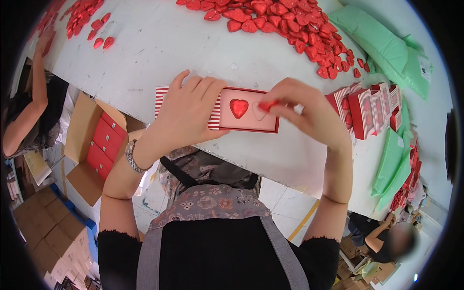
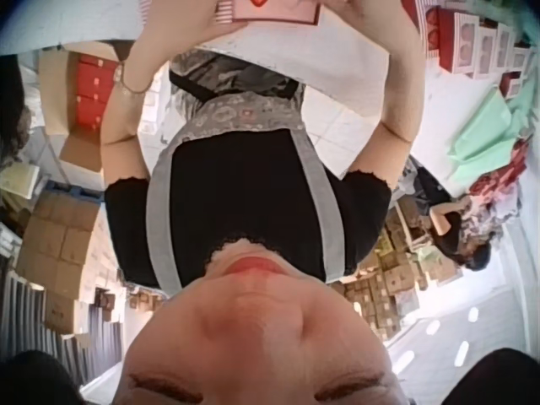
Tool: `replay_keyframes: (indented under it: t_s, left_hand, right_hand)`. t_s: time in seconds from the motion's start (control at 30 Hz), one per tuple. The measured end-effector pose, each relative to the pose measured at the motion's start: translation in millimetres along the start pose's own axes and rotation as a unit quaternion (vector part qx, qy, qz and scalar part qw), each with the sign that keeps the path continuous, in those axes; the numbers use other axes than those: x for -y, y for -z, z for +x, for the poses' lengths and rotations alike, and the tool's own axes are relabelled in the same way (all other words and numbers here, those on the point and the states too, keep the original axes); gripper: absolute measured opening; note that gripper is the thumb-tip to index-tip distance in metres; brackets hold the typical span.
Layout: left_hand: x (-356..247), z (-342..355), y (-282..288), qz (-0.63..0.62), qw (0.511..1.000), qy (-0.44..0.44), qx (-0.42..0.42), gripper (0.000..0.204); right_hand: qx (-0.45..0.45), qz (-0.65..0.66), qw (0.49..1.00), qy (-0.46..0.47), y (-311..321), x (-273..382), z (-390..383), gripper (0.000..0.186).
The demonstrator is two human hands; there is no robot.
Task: The person places red heart-shaped items into small red and white striped boxes, closes them, and stacks them into a larger cardboard box. The process is repeated continuously with items taken from a pile on the table.
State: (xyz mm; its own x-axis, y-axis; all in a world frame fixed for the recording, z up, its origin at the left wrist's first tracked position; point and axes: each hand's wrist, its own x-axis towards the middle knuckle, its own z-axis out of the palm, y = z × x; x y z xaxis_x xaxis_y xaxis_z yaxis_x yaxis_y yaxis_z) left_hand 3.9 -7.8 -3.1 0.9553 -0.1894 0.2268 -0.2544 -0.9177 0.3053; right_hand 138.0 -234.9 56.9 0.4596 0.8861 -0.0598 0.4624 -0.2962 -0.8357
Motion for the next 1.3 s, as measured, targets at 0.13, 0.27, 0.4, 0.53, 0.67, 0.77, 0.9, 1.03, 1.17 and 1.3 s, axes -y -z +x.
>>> replay_keyframes:
  t_s: [0.13, 0.27, 0.4, 0.53, 0.67, 0.77, 0.9, 1.03, 1.17, 1.3]
  left_hand:
    - [-0.8, 1.6, -1.6, -0.002, 1.0, -0.006, 0.006, 0.081]
    - [-1.4, 1.2, -2.5, -0.006, 1.0, 0.001, 0.006, 0.081]
    - [-1.0, 0.9, -1.5, -0.015, 1.0, 0.008, 0.013, 0.081]
    - [-1.3, -0.1, -1.2, -0.016, 1.0, 0.01, 0.012, 0.08]
    - [-2.4, 1.2, 1.9, -0.016, 0.999, 0.01, 0.028, 0.084]
    - [-3.2, 0.6, 3.8, -0.009, 1.0, 0.007, -0.002, 0.093]
    - [-5.5, -7.1, 28.3, 0.036, 0.999, 0.023, -0.009, 0.101]
    - [13.5, -16.7, 12.5, 0.001, 1.0, 0.015, -0.001, 0.09]
    - [-9.1, -6.8, 1.3, -0.049, 0.997, 0.002, -0.064, 0.08]
    - [-28.6, 7.6, -12.6, -0.079, 0.994, -0.018, -0.077, 0.066]
  right_hand:
    - [0.059, -0.163, 0.984, 0.035, -7.9, -10.3, 10.6, 0.018]
    - [0.009, -0.195, 0.98, 0.034, -11.9, -9.1, 8.7, 0.014]
    - [-0.07, -0.217, 0.973, 0.048, -32.8, -10.4, -4.4, 0.014]
    - [-0.162, -0.244, 0.951, 0.095, -53.4, -23.4, -15.9, 0.021]
    - [-0.174, -0.283, 0.936, 0.113, -54.4, -27.0, -19.5, 0.026]
    - [-0.177, -0.315, 0.924, 0.126, -54.1, -23.8, -18.2, 0.043]
    - [-0.171, -0.275, 0.937, 0.132, -57.2, -18.1, -17.8, 0.074]
    - [-0.13, -0.281, 0.942, 0.133, -79.0, -41.8, -15.3, 0.079]
    - [-0.154, -0.264, 0.943, 0.132, -92.8, -40.4, -10.8, 0.07]
    - [-0.207, 0.086, 0.97, 0.091, -113.9, -30.3, -4.8, 0.078]
